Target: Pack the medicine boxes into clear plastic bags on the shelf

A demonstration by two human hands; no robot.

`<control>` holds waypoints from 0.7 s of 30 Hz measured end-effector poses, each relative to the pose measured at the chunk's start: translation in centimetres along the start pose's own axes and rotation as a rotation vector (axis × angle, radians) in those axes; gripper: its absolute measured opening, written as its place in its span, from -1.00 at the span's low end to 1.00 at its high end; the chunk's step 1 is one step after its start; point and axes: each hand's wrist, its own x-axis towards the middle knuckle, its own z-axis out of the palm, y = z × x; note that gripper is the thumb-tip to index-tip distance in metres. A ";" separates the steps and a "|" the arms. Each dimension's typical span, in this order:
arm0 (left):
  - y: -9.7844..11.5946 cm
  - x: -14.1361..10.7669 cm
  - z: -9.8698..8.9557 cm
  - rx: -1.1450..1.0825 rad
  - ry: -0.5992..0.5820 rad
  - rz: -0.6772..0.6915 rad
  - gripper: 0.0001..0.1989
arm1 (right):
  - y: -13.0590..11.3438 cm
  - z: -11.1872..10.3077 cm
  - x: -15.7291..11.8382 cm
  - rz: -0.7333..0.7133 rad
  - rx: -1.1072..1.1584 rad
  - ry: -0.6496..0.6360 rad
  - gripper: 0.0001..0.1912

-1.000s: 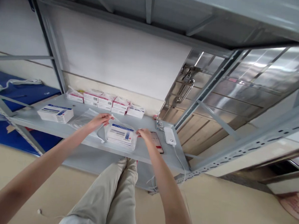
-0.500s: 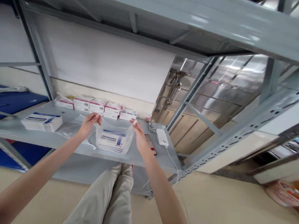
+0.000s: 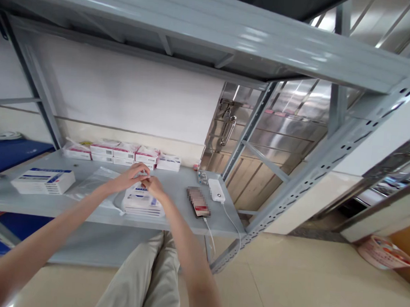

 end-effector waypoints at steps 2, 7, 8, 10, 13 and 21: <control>-0.1 -0.1 -0.4 -0.054 -0.075 -0.032 -0.80 | 0.3 0.6 -0.4 0.052 -0.085 0.059 -0.58; -1.0 -0.5 -1.3 -0.153 -0.086 -0.158 -0.82 | 0.1 1.4 -1.2 0.057 -0.084 0.107 -0.61; -1.2 -0.7 -1.4 -0.106 -0.066 -0.160 -0.83 | 0.1 1.5 -1.2 0.061 -0.061 0.122 -0.63; -1.6 -1.1 -1.4 -0.017 -0.048 -0.166 -0.83 | 0.0 1.5 -1.3 0.072 0.011 0.146 -0.66; -1.7 -1.7 -1.2 -0.013 -0.052 -0.194 -0.87 | 0.0 1.3 -1.4 0.062 0.129 0.105 -0.67; 0.1 -1.6 -1.6 0.315 -0.164 -0.167 -0.92 | 0.9 1.2 -2.5 0.057 0.239 -0.023 -0.54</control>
